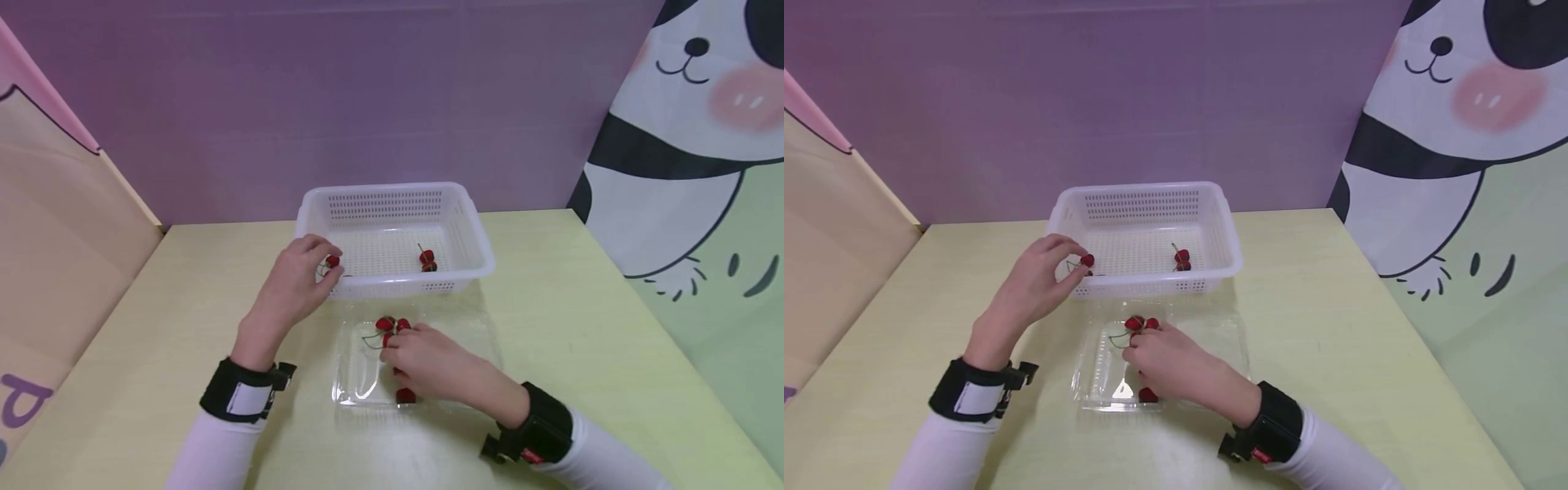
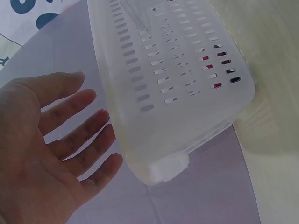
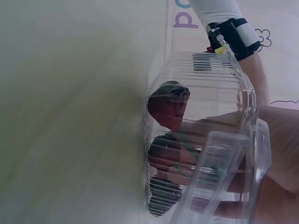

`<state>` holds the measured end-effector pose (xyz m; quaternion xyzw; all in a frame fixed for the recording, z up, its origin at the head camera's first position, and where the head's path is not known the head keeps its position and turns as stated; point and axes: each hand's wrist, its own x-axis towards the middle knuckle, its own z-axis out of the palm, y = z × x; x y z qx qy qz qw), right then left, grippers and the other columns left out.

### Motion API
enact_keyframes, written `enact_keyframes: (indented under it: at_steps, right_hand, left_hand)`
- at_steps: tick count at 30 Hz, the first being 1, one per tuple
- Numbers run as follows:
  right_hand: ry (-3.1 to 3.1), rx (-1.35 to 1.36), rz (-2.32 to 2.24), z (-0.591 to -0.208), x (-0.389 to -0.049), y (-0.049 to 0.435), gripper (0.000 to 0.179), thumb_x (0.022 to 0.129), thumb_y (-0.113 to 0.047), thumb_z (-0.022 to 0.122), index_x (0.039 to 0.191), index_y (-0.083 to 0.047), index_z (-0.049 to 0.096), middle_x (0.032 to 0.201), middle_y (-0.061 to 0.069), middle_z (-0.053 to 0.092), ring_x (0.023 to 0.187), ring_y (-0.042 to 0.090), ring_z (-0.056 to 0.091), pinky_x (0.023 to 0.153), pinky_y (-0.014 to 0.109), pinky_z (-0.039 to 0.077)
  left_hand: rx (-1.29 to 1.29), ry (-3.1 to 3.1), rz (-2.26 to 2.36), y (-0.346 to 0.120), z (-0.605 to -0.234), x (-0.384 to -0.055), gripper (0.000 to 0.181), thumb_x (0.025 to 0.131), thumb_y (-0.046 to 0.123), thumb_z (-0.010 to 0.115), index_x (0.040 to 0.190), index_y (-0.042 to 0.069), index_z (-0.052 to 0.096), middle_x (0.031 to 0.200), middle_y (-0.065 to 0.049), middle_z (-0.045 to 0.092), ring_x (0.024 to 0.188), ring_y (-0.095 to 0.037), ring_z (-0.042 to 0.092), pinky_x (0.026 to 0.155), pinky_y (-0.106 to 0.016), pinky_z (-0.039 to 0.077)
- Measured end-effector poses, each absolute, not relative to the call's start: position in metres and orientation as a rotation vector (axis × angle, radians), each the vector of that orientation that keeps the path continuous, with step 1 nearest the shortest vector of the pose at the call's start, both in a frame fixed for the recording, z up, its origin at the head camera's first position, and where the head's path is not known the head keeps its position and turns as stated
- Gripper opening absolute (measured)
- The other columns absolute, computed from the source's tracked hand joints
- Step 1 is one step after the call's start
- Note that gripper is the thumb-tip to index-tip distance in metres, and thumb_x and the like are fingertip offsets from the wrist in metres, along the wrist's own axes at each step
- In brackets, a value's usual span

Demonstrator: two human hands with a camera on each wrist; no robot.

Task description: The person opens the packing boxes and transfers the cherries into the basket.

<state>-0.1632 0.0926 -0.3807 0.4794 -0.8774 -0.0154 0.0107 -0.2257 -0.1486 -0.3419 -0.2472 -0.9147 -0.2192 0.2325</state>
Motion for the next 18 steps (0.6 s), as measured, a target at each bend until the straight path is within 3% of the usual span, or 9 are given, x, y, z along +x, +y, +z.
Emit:
enact_keyframes:
  at_steps: [5, 13, 18]
  right_hand:
    - [-2.745, 1.505, -0.063, -0.382, -0.1641, 0.0925, 0.012, 0.085, -0.02, 0.075, 0.095, -0.019, 0.07, 0.088, -0.01, 0.062, 0.086, 0.008, 0.061, 0.082, 0.03, 0.046]
    - [-2.772, 1.524, -0.071, -0.3802, -0.1647, 0.0943, 0.009, 0.083, -0.018, 0.076, 0.082, -0.02, 0.067, 0.077, -0.012, 0.057, 0.071, 0.006, 0.056, 0.067, 0.024, 0.044]
    - [-2.799, 1.519, -0.121, -0.3788, -0.1649, 0.0932, 0.012, 0.084, -0.019, 0.076, 0.078, -0.021, 0.066, 0.074, -0.012, 0.057, 0.067, 0.007, 0.055, 0.068, 0.026, 0.046]
  left_hand:
    - [-0.68, -2.509, -0.602, -0.1482, -0.342, -0.2257, 0.02, 0.086, 0.011, 0.075, 0.103, 0.001, 0.069, 0.107, -0.011, 0.061, 0.093, -0.027, 0.059, 0.077, -0.034, 0.048]
    - [-0.681, -2.525, -0.584, -0.1471, -0.342, -0.2247, 0.018, 0.087, 0.012, 0.074, 0.102, 0.003, 0.07, 0.106, -0.008, 0.061, 0.091, -0.023, 0.057, 0.075, -0.03, 0.048]
    - [-0.685, -2.519, -0.572, -0.1468, -0.3423, -0.2249, 0.017, 0.087, 0.011, 0.074, 0.101, 0.003, 0.07, 0.104, -0.008, 0.061, 0.091, -0.023, 0.057, 0.075, -0.03, 0.047]
